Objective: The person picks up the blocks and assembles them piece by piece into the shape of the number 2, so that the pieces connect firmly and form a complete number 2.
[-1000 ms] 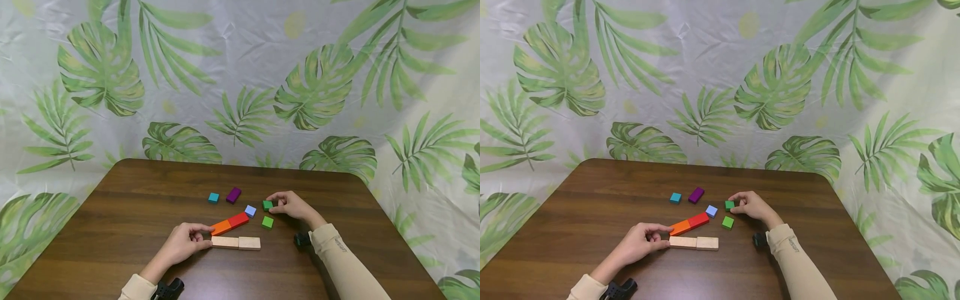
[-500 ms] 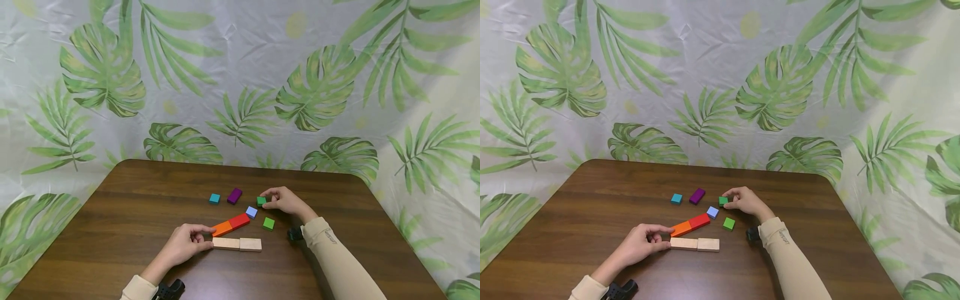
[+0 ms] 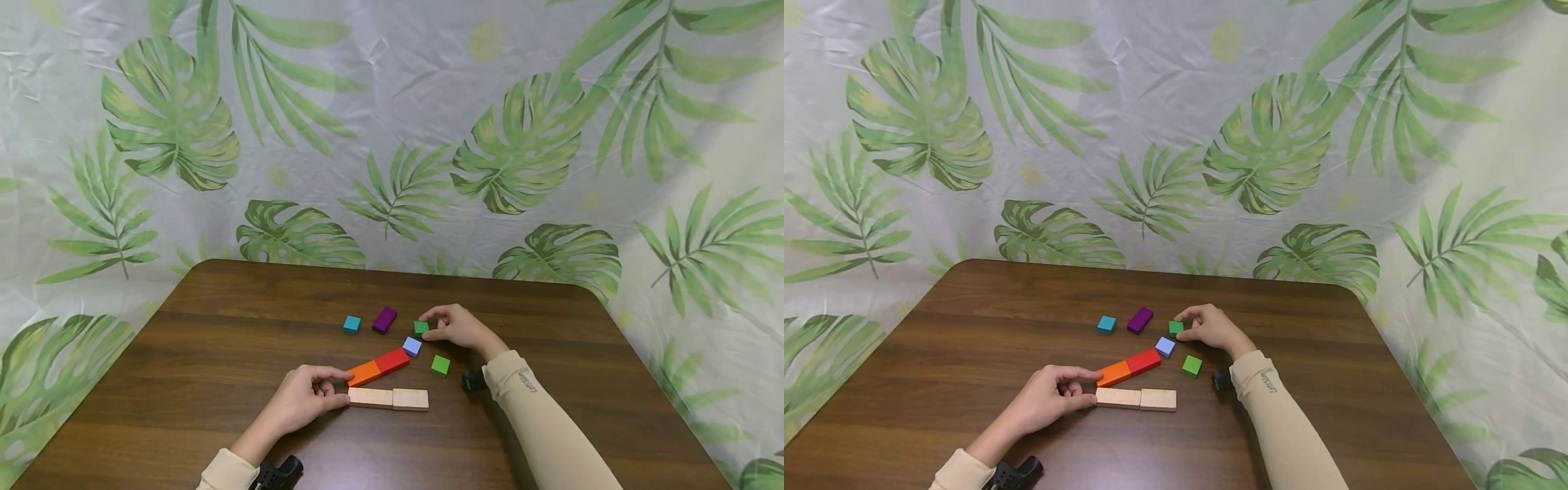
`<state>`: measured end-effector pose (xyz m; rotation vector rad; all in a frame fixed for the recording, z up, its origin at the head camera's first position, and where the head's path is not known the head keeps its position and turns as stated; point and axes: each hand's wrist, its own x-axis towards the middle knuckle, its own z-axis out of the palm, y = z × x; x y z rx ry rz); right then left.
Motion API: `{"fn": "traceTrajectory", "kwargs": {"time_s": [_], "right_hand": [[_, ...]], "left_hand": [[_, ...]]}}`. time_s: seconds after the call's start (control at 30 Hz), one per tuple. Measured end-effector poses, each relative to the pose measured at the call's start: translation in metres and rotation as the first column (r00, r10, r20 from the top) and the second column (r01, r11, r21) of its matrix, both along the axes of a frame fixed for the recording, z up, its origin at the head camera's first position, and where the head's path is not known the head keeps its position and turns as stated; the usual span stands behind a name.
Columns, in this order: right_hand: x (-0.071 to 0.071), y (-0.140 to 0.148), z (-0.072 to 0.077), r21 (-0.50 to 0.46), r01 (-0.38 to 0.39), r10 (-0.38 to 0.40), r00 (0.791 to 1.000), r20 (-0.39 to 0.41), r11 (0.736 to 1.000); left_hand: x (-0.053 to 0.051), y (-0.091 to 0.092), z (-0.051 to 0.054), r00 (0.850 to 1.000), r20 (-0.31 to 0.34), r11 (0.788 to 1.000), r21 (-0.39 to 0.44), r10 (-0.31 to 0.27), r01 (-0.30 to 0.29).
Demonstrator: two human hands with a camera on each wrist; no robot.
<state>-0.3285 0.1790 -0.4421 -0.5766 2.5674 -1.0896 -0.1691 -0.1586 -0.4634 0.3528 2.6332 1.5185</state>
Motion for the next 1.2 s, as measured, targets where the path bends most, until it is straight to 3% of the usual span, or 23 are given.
{"fn": "traceTrajectory", "kwargs": {"time_s": [1.2], "right_hand": [[0.0009,0.0010,-0.0029,-0.026,0.007,-0.006,1.000,0.020,1.000]], "left_hand": [[-0.0008,-0.0001,-0.0026,1.000,0.009,1.000,-0.026,0.010,-0.010]]}}
